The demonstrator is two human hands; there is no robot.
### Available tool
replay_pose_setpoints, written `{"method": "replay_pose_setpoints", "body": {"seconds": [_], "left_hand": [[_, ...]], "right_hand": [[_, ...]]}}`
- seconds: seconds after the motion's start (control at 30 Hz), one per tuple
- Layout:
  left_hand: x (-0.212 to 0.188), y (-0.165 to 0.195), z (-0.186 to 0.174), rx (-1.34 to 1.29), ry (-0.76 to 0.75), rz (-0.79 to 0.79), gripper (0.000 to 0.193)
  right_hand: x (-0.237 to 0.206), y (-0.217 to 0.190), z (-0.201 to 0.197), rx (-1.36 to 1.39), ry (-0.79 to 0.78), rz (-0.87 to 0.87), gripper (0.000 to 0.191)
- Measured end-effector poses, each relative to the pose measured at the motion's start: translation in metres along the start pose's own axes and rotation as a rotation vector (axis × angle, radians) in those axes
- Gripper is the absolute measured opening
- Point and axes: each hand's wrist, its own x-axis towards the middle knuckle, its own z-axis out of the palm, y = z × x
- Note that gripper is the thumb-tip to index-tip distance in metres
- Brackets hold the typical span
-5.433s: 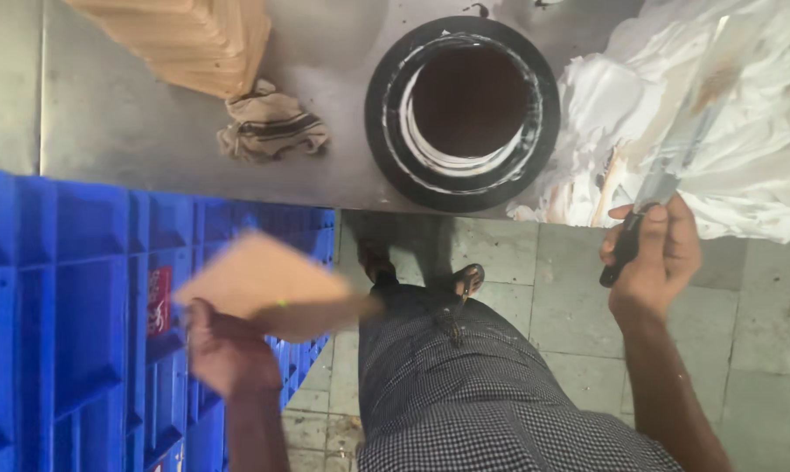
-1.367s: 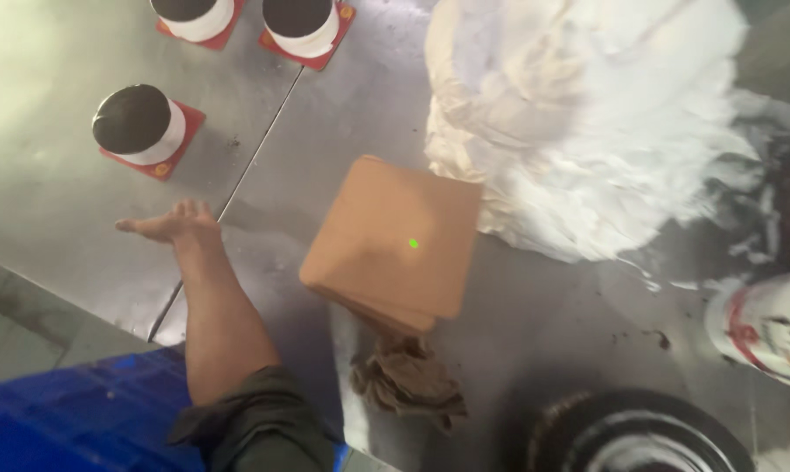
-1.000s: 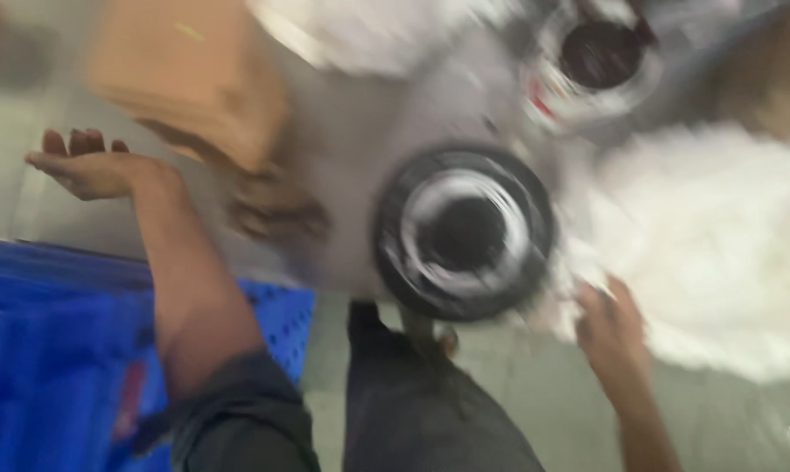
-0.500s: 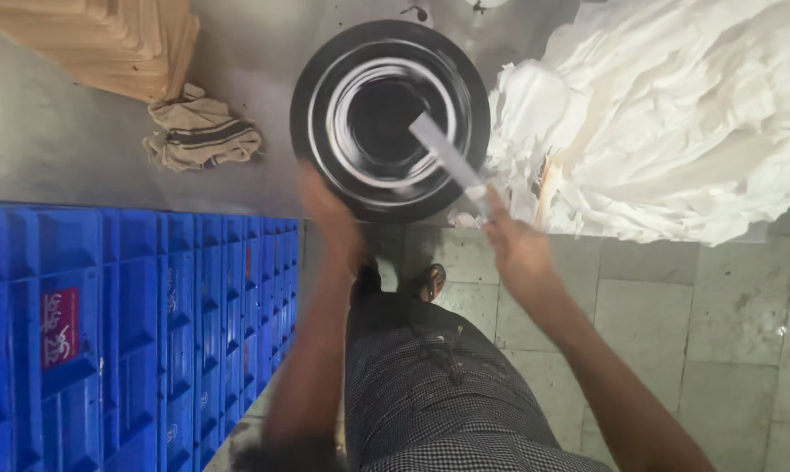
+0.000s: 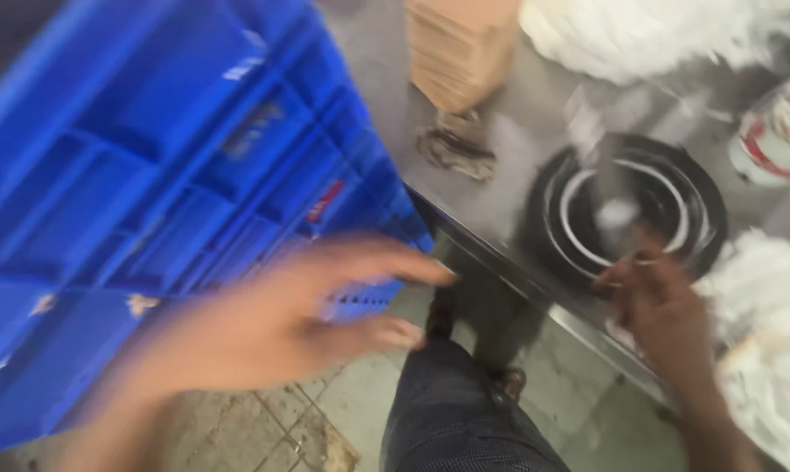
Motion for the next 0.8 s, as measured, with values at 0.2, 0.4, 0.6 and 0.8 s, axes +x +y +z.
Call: {"method": "replay_pose_setpoints", "body": {"seconds": [0.2,0.4,0.6,0.8], "left_hand": [[-0.099,0.018,-0.149,0.405,0.513,-0.160,0.055],[-0.153,-0.077,-0.310,0.679,0.890,-0.408,0.055],[-0.190,-0.199,-0.430,0.775,1.052,-0.616,0.054],[-0.227,-0.251,-0.454,0.778,1.159,-0.747,0.054]], "right_hand": [[0.094,-0.161,0.020,0.310,0.120,-0.428,0.038],[0.129,-0.267,0.172,-0.069,0.077,-1.267,0.027],[0.126,-0.311,0.175,-0.026,0.050,-0.829,0.026],[0.080,-0.291,0.206,0.101,-0.049,-0.539,0.029]]}}
